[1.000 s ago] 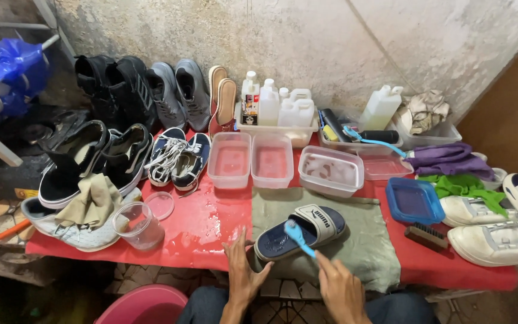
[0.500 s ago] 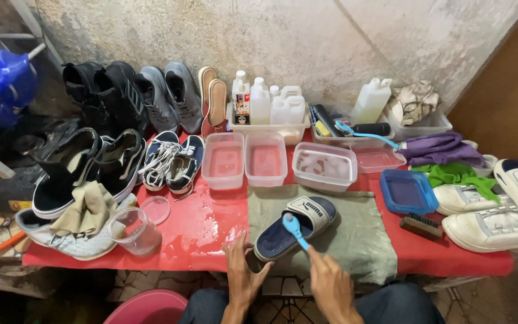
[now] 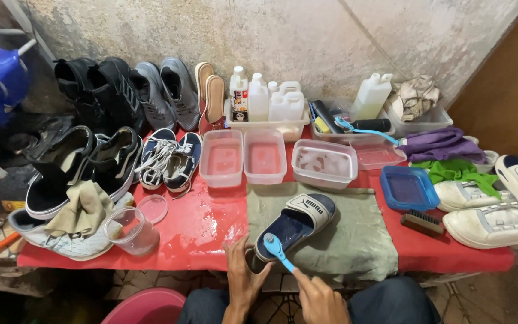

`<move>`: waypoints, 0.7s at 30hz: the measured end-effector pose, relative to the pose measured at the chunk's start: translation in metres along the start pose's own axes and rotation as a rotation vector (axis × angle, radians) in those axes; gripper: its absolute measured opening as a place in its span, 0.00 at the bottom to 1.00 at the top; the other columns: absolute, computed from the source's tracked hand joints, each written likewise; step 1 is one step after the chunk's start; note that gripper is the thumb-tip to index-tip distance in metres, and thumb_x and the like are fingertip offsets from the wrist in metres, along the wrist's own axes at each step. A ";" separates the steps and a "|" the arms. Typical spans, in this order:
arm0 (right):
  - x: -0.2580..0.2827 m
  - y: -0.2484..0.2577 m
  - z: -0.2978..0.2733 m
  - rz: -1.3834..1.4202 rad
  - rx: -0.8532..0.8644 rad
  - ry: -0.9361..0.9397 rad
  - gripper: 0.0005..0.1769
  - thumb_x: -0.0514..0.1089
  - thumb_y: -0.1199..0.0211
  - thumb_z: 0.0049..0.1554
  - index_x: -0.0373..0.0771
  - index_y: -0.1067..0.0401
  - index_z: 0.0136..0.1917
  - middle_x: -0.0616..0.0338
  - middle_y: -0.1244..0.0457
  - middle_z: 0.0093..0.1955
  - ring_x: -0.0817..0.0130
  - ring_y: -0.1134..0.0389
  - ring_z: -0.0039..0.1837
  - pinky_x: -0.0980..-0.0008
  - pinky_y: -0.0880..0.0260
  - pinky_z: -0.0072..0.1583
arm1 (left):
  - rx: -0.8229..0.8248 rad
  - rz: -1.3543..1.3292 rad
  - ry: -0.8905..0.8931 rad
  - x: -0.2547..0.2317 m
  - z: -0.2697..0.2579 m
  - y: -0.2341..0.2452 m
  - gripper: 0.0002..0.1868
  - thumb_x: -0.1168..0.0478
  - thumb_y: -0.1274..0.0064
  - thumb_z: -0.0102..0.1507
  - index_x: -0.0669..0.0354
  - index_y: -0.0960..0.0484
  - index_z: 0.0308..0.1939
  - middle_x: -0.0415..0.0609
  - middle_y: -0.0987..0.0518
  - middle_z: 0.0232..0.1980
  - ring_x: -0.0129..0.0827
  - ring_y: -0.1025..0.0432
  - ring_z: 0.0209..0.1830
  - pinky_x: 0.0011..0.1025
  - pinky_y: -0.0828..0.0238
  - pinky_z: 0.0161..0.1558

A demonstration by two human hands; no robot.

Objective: The person scrubs a blue slide sandal with a toothbrush, dipping it into water containers to clean the interior and sole. They then switch to a larger brush to scrub the sole of a beige slip-on shoe.

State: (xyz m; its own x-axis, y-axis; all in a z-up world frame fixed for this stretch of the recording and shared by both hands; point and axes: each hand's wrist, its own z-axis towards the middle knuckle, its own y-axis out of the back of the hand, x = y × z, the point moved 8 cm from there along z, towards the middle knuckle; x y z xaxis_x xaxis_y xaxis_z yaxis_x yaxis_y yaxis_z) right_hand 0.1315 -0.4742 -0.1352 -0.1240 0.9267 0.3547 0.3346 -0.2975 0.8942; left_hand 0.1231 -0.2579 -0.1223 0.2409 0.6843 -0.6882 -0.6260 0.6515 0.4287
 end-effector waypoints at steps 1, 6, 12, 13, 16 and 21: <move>-0.012 -0.001 0.001 -0.005 0.004 -0.001 0.26 0.56 0.50 0.64 0.77 0.37 0.74 0.63 0.39 0.43 0.45 0.31 0.44 0.47 0.35 0.45 | 0.000 -0.002 0.006 0.003 0.000 -0.002 0.49 0.50 0.26 0.51 0.61 0.34 0.70 0.49 0.21 0.51 0.43 0.27 0.58 0.65 0.62 0.76; -0.045 0.062 0.009 0.039 -0.384 -0.005 0.24 0.52 0.45 0.59 0.69 0.27 0.68 0.63 0.31 0.40 0.52 0.28 0.46 0.50 0.31 0.45 | 0.037 0.024 0.006 0.008 -0.004 -0.005 0.48 0.51 0.28 0.53 0.61 0.36 0.71 0.51 0.20 0.54 0.46 0.29 0.61 0.66 0.63 0.77; 0.012 0.008 0.008 0.117 -0.051 0.044 0.27 0.52 0.52 0.65 0.68 0.35 0.76 0.61 0.36 0.41 0.50 0.31 0.41 0.55 0.37 0.40 | 0.059 -0.035 0.034 0.000 0.000 0.003 0.46 0.56 0.29 0.52 0.59 0.34 0.70 0.51 0.21 0.55 0.43 0.28 0.61 0.65 0.66 0.77; 0.006 0.006 0.002 0.115 -0.051 0.046 0.27 0.52 0.52 0.65 0.68 0.35 0.76 0.61 0.36 0.41 0.50 0.31 0.41 0.55 0.37 0.40 | 0.056 -0.035 0.036 -0.001 0.002 0.004 0.46 0.56 0.29 0.52 0.59 0.34 0.70 0.51 0.21 0.55 0.43 0.28 0.61 0.65 0.66 0.77; -0.026 0.010 -0.010 0.091 -0.081 -0.052 0.26 0.52 0.46 0.61 0.82 0.30 0.69 0.70 0.35 0.38 0.65 0.28 0.46 0.62 0.33 0.45 | 0.028 -0.094 0.088 -0.001 0.005 0.009 0.43 0.66 0.43 0.48 0.60 0.34 0.70 0.50 0.21 0.52 0.39 0.25 0.56 0.63 0.68 0.78; -0.008 0.057 0.016 0.094 -0.380 0.086 0.22 0.47 0.44 0.61 0.61 0.26 0.67 0.62 0.28 0.42 0.54 0.27 0.42 0.50 0.31 0.40 | 0.100 -0.219 0.219 -0.005 0.007 0.014 0.44 0.66 0.53 0.48 0.60 0.37 0.72 0.52 0.18 0.53 0.41 0.28 0.61 0.63 0.78 0.78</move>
State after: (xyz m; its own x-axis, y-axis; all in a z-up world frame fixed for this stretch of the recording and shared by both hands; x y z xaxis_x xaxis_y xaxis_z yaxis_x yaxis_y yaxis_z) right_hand 0.1671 -0.4950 -0.0915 -0.1920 0.8737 0.4470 -0.0188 -0.4587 0.8884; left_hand 0.1185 -0.2499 -0.1094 0.1895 0.4444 -0.8756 -0.4979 0.8121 0.3044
